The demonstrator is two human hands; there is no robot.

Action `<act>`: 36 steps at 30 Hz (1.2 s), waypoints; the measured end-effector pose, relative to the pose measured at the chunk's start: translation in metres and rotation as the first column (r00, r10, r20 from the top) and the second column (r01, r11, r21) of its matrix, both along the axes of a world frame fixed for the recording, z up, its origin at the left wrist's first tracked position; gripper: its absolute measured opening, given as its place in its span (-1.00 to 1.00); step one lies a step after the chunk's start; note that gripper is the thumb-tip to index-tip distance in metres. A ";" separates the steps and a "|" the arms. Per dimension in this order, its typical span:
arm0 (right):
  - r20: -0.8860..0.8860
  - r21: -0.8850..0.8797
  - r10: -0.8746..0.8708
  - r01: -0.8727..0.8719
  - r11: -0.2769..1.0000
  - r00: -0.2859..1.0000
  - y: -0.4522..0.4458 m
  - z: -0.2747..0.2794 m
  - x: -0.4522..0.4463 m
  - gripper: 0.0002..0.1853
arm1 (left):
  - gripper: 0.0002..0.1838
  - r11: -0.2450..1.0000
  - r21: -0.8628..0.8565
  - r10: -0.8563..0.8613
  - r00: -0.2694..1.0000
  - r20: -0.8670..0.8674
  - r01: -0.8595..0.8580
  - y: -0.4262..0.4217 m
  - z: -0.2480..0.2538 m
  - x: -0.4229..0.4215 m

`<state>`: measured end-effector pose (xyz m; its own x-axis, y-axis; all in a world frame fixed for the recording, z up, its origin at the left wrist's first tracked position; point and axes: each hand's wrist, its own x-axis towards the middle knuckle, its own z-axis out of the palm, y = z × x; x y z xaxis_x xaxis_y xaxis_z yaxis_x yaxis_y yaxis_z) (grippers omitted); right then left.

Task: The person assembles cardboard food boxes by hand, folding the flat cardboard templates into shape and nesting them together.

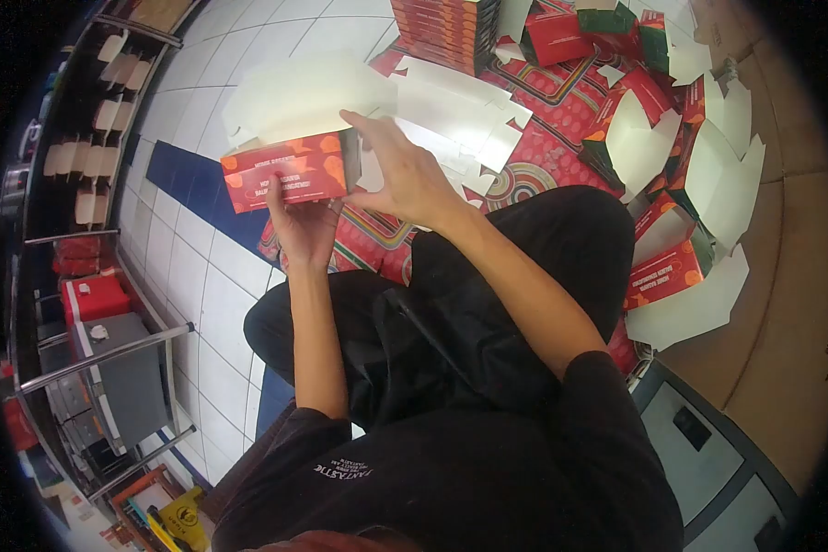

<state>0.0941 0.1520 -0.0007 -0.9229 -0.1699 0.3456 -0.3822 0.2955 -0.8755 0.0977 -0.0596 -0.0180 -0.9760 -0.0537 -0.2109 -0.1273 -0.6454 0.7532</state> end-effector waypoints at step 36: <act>-0.130 0.409 -0.662 0.648 0.642 0.738 0.241 0.025 -0.015 -0.46 | 0.47 0.332 -0.940 -0.334 0.942 -0.044 0.074 -0.001 -0.019 0.004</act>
